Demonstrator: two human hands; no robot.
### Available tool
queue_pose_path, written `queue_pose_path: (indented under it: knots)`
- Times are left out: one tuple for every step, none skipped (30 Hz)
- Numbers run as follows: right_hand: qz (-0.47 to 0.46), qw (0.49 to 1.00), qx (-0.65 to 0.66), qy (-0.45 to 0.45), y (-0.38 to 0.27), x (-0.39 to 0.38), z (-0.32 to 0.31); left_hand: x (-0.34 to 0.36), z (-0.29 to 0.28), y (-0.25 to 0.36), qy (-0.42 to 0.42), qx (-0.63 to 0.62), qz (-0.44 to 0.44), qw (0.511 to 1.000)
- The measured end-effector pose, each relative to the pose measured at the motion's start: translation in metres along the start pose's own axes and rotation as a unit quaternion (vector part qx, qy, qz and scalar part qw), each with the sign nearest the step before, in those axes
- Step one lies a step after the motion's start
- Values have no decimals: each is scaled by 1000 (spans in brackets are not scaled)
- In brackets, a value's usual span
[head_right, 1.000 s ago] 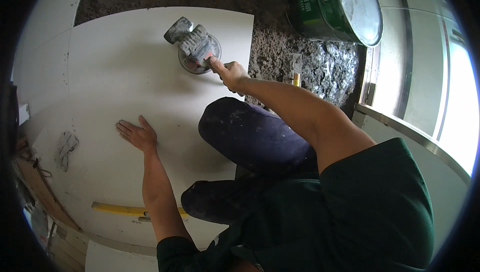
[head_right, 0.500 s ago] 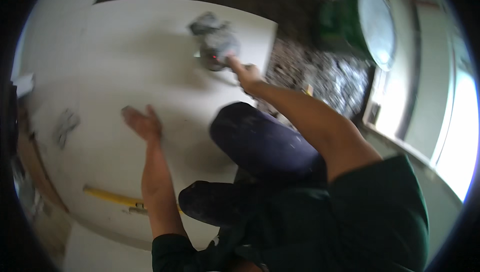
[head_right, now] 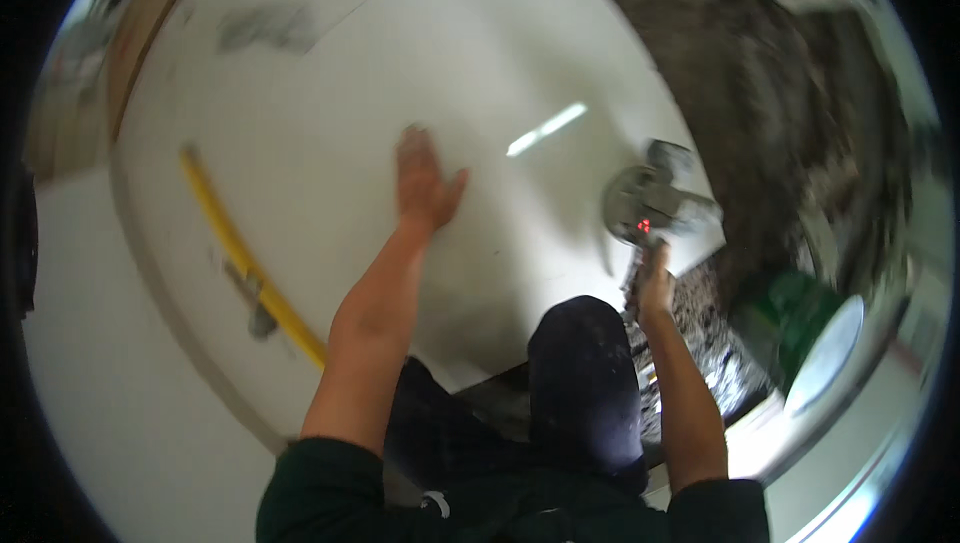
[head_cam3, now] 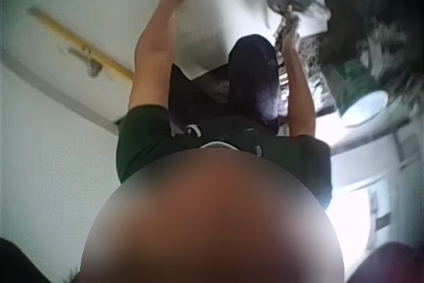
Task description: Installing a large floor tile using a suction cup vibrator tool to position and settle it into the mortar.
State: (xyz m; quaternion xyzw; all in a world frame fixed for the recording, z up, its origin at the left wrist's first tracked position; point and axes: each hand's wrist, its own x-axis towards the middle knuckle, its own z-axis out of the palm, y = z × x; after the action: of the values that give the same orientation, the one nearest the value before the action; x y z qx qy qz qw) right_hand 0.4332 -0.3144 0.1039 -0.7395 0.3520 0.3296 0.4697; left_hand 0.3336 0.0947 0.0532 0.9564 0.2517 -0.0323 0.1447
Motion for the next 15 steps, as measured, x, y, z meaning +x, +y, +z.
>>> queue_pose_path:
  knots:
    - [5,1000,24,-4,-5,-2,-9,4,0,7,9,-15,4,1000]
    - [12,999,50,-3,-10,0,-19,7,4,16,19,-31,11,999]
    - [5,999,50,-5,-12,1,-24,8,6,20,16,-20,11,1000]
    - [-3,999,54,-5,-15,1,-27,5,9,20,13,-10,15,1000]
    - [-1,998,52,-20,-19,0,-22,0,10,14,15,-6,-5,1000]
    - [-5,1000,26,-13,-20,-3,-17,-6,10,9,17,-8,-8,1000]
    - [-2,1000,25,-17,-20,-3,-13,-10,11,6,20,-12,-6,1000]
    - [1,999,26,-20,-20,-3,-11,-13,11,4,23,-10,-17,1000]
    - [4,999,23,-22,-20,-4,-9,-15,11,2,20,-4,-19,1000]
    - [7,1000,21,-20,-21,-5,-12,-16,13,4,16,0,-18,1000]
    - [-1,999,25,-26,-23,-6,-12,-17,14,5,18,-1,-20,1000]
    - [-3,999,25,-25,-22,-4,-14,-17,16,6,26,1,-17,1000]
    - [-14,999,20,-30,-23,1,-20,-12,21,12,37,-3,-10,999]
    - [-19,999,14,-32,-25,-3,-25,-11,25,16,35,-10,-4,999]
    - [-11,1000,8,-14,-27,-4,-25,-9,30,16,66,-8,9,998]
